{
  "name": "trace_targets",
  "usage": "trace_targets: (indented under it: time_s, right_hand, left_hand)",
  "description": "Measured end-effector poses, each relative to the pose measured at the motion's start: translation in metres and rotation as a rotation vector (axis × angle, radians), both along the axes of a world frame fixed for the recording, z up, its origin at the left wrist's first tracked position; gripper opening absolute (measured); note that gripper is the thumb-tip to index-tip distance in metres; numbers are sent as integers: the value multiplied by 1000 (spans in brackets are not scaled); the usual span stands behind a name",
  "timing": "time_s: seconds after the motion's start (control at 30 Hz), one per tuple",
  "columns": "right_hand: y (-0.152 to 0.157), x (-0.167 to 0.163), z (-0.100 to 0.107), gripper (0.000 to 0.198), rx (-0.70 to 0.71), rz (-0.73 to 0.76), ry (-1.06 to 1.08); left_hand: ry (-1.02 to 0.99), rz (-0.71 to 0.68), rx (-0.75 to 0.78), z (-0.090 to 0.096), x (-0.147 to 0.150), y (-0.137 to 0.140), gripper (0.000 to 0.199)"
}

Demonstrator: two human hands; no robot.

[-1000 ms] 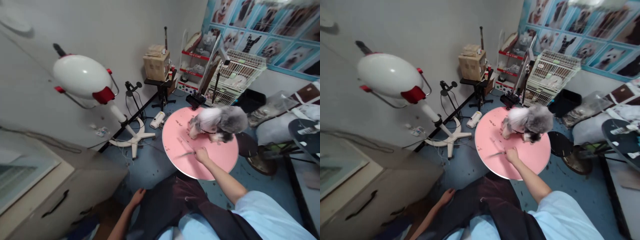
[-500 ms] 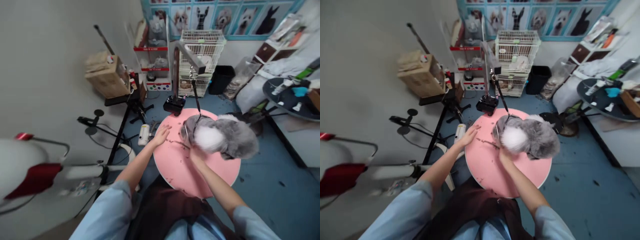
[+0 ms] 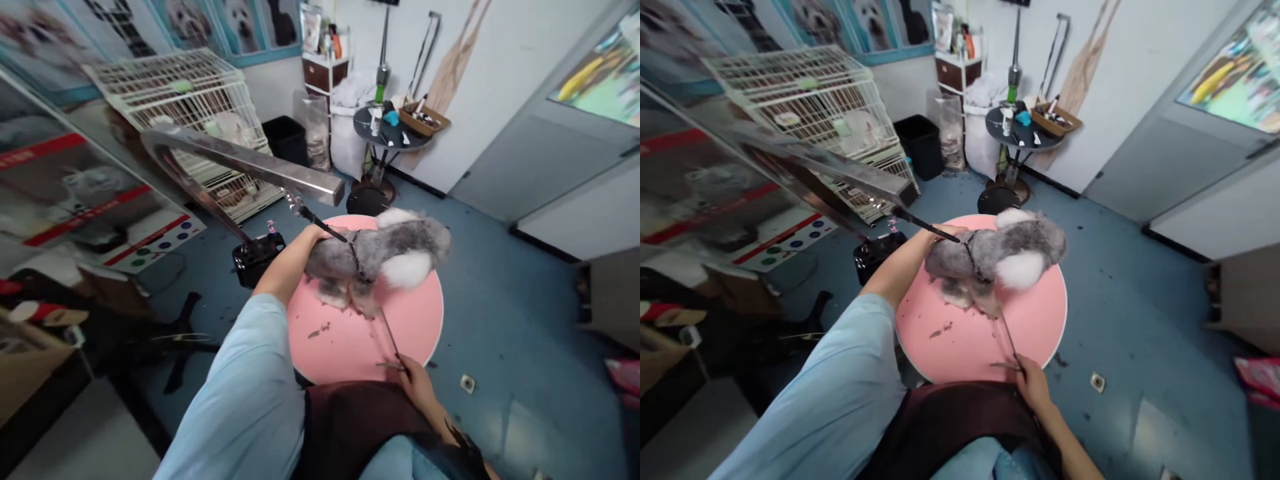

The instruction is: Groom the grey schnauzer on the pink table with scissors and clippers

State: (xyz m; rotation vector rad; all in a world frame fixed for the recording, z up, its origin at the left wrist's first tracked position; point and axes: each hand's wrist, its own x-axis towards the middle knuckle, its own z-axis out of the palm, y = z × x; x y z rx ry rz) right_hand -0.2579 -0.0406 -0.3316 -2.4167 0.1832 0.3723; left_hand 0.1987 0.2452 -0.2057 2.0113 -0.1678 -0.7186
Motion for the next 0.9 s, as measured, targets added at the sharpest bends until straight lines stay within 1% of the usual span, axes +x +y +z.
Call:
trace_targets:
  time_s: [0.07, 0.1, 0.13, 0.23, 0.33, 0.4, 0.47, 0.53, 0.57, 0.63, 0.67, 0.73, 0.77, 0.83, 0.9]
  right_hand:
    - [5, -18, 2, 44, 43, -157, -73]
    - [8, -24, 4, 42, 69, -208, -101]
    - [12, -28, 6, 40, 93, -248, -124]
    - [22, -31, 10, 37, 134, -360, -159]
    - [32, -25, 15, 39, 174, -441, -169]
    - [39, -14, 22, 40, 220, -471, -217]
    - [45, 2, 35, 38, 276, -463, -309]
    - [45, 18, 53, 32, 330, -366, -391]
    - [43, 25, 63, 29, 351, -271, -406]
    - [36, 32, 82, 24, 353, -3, -376]
    - [32, 32, 91, 22, 327, 145, -340]
    - [25, 24, 105, 20, 239, 405, -254]
    - [23, 16, 111, 20, 193, 503, -212]
    - [21, -1, 121, 20, 132, 642, -138]
    - [20, -17, 130, 19, 109, 728, -87]
  left_hand:
    - [232, -99, 69, -4, -12, 13, 32]
    - [330, -128, 71, -9, -22, 18, 35]
    - [395, -130, 39, -14, -35, 22, 38]
    - [501, -58, -167, -37, -80, 26, 42]
    - [600, 15, -298, -56, -119, 24, 55]
    - [675, 15, -313, -63, -139, 24, 70]
    - [712, 4, -316, -65, -160, 24, 85]
    - [700, -2, -313, -65, -183, 20, 94]
    - [683, 0, -313, -64, -195, 17, 96]
    - [640, 24, -313, -61, -216, 10, 96]
    - [614, 47, -316, -59, -224, 7, 94]
    - [557, 103, -328, -54, -235, 3, 90]
    - [529, 125, -343, -51, -237, 3, 89]
    - [467, 153, -385, -46, -238, 3, 87]
    - [397, 160, -405, -42, -236, 3, 84]
